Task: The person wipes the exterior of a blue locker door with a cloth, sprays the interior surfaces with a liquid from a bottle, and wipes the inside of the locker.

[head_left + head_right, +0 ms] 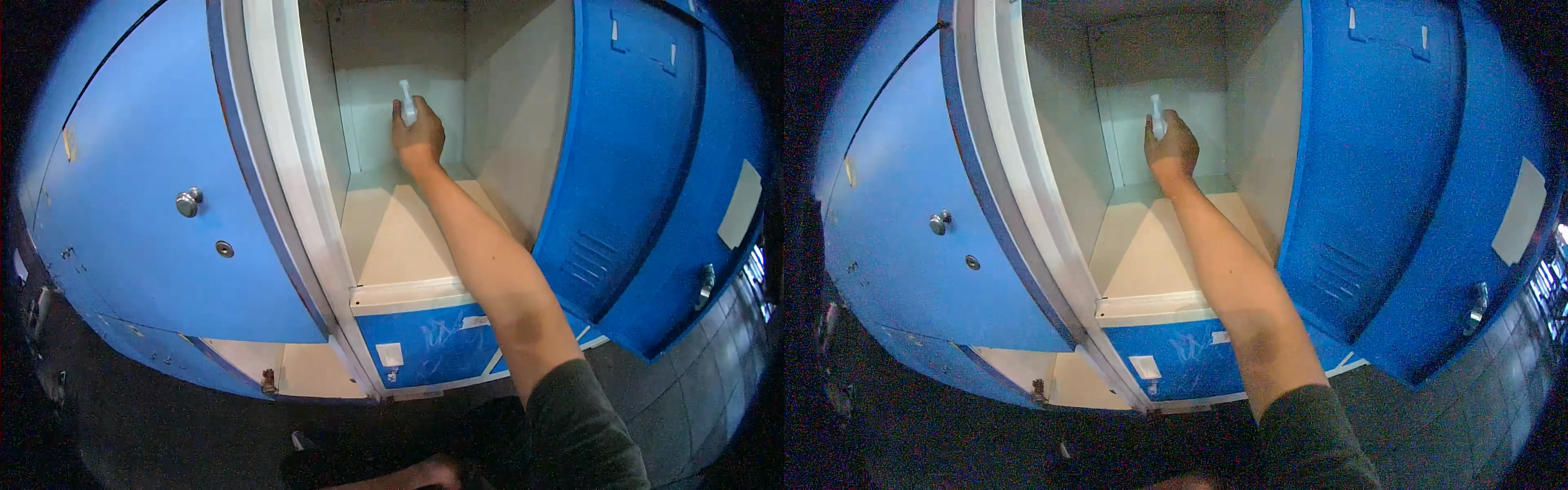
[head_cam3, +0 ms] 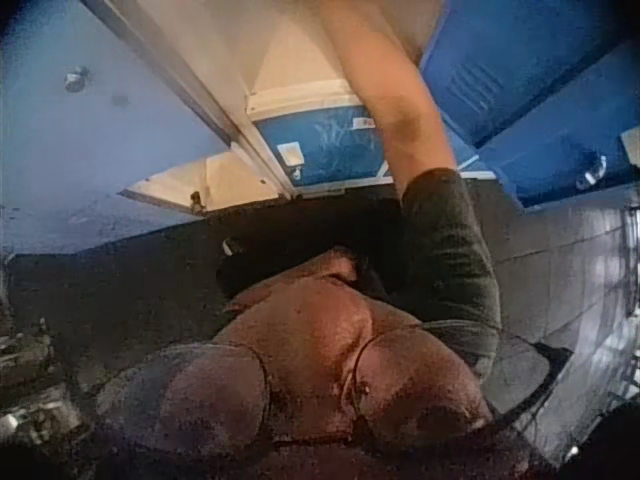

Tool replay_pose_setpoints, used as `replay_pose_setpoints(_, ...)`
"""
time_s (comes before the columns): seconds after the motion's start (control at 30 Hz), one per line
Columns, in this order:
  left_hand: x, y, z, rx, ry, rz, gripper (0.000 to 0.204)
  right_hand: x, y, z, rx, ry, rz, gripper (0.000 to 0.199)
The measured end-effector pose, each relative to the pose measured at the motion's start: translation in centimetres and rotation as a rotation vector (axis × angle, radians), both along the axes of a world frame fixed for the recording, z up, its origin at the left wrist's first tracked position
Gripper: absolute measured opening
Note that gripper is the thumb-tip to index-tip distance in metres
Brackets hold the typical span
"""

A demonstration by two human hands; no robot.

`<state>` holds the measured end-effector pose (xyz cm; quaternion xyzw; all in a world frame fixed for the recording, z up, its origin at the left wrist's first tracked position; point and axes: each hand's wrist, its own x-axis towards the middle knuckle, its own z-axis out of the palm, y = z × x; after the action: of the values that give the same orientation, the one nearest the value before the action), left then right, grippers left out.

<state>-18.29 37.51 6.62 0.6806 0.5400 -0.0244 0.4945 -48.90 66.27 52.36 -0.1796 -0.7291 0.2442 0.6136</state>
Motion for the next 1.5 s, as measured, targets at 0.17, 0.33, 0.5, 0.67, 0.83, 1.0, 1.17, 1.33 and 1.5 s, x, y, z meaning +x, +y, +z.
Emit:
replay_pose_setpoints(0.17, -0.2, -0.4, -0.9, 0.071, 0.008, 0.022, 0.038, 0.3, -0.4, 0.3, 0.025, -0.007, 0.018, 0.033)
replay_pose_setpoints(0.33, 0.0, -0.5, -2.0, 0.119, 0.018, 0.021, 0.038, 0.3, 0.4, 0.2, 0.09, 0.052, 0.058, 0.034)
replay_pose_setpoints(0.5, 0.4, -1.4, -3.2, 0.157, 0.022, 0.028, 0.037, 1.2, -0.1, 0.6, 0.079, -0.028, 0.017, 0.035)
replay_pose_setpoints(0.67, 0.8, -2.6, -5.1, 0.216, 0.009, 0.016, 0.037, 1.0, 0.7, 0.5, -0.075, 0.067, -0.095, 0.038)
replay_pose_setpoints(0.83, 1.8, -4.4, 2.9, 0.272, 0.058, 0.309, 0.039, 2.3, 0.6, 1.2, -0.162, 0.116, -0.278, 0.034)
replay_pose_setpoints(1.0, 0.1, -2.5, -0.5, 0.077, 0.027, 0.042, 0.043, 3.0, 1.3, 1.9, -0.222, 0.047, -0.196, 0.037)
replay_pose_setpoints(1.17, 0.5, -3.3, -5.2, 0.181, -0.068, 0.064, 0.044, 3.1, 0.9, 3.4, -0.301, -0.281, -0.107, 0.045)
replay_pose_setpoints(1.33, -0.3, -0.3, -0.4, 0.103, 0.018, -0.039, 0.039, 2.2, 2.1, 2.3, -0.21, -0.44, 0.123, 0.045)
replay_pose_setpoints(1.5, 1.2, -0.3, -6.5, 0.054, 0.1, -0.024, 0.036, 0.6, 2.6, 2.2, -0.248, -0.476, 0.274, 0.042)
